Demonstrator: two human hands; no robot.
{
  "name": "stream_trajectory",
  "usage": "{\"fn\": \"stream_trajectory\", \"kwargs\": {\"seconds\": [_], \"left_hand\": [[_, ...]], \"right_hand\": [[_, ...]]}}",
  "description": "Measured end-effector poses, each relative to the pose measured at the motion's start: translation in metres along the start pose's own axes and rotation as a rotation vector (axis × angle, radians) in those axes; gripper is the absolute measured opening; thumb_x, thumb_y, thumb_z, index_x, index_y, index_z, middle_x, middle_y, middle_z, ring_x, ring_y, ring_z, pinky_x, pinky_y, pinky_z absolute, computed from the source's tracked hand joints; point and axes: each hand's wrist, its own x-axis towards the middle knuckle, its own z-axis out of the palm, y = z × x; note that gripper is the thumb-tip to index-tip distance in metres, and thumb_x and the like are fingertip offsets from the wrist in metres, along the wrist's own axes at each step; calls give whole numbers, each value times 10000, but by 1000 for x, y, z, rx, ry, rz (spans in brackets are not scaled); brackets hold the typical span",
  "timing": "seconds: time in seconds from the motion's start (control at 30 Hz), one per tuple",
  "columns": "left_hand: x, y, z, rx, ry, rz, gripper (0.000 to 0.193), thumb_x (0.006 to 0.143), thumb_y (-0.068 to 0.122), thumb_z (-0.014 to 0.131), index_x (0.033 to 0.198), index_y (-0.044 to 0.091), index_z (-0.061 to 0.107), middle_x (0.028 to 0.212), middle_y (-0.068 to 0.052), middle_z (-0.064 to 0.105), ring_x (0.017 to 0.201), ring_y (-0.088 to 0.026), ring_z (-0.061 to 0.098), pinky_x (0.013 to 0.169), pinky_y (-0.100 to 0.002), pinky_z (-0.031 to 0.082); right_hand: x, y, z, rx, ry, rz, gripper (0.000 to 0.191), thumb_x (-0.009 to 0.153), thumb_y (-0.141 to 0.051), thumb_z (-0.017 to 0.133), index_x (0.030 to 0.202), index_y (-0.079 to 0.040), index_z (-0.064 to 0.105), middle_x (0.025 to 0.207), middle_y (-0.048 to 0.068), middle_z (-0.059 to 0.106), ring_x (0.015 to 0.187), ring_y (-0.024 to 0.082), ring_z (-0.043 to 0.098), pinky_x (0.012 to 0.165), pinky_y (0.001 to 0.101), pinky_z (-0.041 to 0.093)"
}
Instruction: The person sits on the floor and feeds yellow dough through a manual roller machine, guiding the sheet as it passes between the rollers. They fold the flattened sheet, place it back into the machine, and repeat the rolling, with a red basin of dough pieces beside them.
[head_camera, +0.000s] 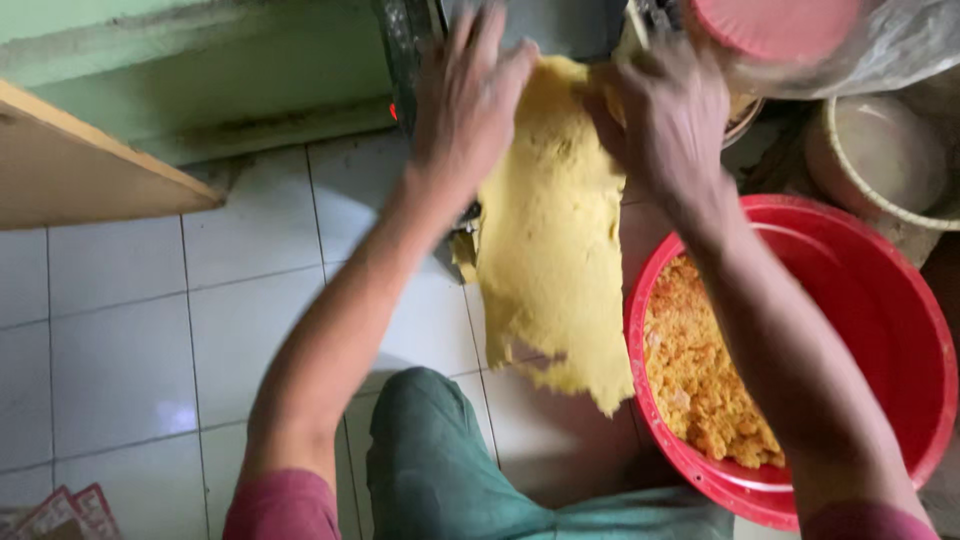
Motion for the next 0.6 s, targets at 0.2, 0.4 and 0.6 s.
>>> {"fn": "stream_trajectory", "kwargs": {"seconds": [0.2, 0.4, 0.6], "left_hand": [[22, -41, 19, -117, -226, 174, 305, 967, 73, 544, 1208, -46, 688, 1185, -186, 667, 1178, -340, 610, 1138, -519, 323], [15, -32, 19, -23, -135, 173, 294, 1019, 239, 584, 946, -17, 709, 1122, -200, 669, 1179, -364, 572, 1057, -512, 367], [16, -23, 6, -74, -112, 109, 273, 1049, 217, 552, 1135, -30, 631, 1118, -209, 668, 1118, -390, 602, 1037, -502, 433]], "right_hand": [[53, 38, 36, 110, -61, -256, 182, 993, -213, 684, 1122, -114, 767, 1032, 99, 737, 1089, 322, 658, 1012, 524, 421], [43, 54, 58, 78, -195, -180, 209, 995, -191, 599, 989, -83, 777, 896, 134, 712, 858, 349, 667, 816, 504, 498], [47, 49, 55, 96, -122, -184, 198, 980, -173, 605, 929, -34, 737, 870, 164, 684, 800, 371, 657, 751, 494, 510]]}}
